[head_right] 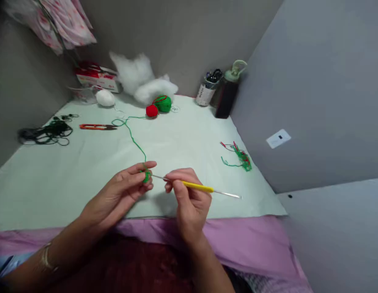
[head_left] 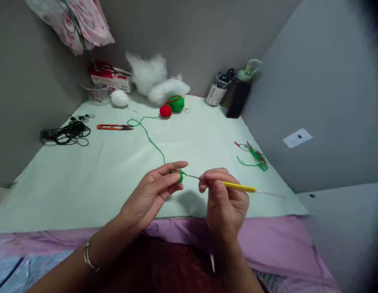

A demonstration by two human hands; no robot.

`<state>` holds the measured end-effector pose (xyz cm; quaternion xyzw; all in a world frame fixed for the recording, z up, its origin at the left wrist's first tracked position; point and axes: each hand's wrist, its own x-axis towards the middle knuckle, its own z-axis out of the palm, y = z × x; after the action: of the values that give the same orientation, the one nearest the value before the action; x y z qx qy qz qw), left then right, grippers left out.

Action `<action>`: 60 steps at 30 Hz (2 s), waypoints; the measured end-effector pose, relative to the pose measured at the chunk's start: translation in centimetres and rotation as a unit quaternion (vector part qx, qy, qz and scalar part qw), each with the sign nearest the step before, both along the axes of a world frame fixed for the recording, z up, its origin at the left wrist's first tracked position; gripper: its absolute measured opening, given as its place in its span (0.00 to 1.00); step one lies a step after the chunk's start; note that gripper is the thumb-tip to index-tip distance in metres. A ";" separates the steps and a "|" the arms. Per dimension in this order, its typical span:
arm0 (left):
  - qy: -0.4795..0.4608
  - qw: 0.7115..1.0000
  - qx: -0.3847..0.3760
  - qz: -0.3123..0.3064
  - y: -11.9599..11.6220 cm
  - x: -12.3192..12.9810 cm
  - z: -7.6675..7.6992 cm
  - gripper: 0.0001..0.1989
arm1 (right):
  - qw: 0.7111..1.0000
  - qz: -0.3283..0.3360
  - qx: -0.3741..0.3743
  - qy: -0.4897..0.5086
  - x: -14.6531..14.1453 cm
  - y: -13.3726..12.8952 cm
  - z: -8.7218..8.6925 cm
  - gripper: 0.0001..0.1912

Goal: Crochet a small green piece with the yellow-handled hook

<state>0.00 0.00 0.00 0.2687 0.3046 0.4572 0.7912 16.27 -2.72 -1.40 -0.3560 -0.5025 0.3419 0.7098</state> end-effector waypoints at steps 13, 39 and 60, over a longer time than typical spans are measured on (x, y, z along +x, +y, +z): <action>0.071 0.994 0.087 -0.004 -0.7 0.3 -0.3 0.16 | 0.995 0.067 -0.051 0.058 -0.3 0.4 -0.5 0.09; 0.148 0.979 0.130 0.047 -0.6 0.1 -0.4 0.15 | 0.946 -0.051 0.140 -0.288 0.5 -0.7 -0.6 0.12; 0.167 0.976 0.124 0.063 -1.0 0.2 0.4 0.23 | 0.908 -0.117 0.147 -0.376 -0.1 -1.1 -1.2 0.15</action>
<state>0.20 -0.98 0.35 0.4175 0.3896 0.4889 0.6595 16.21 -3.82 -2.62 -0.4056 -0.7315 0.0197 0.5477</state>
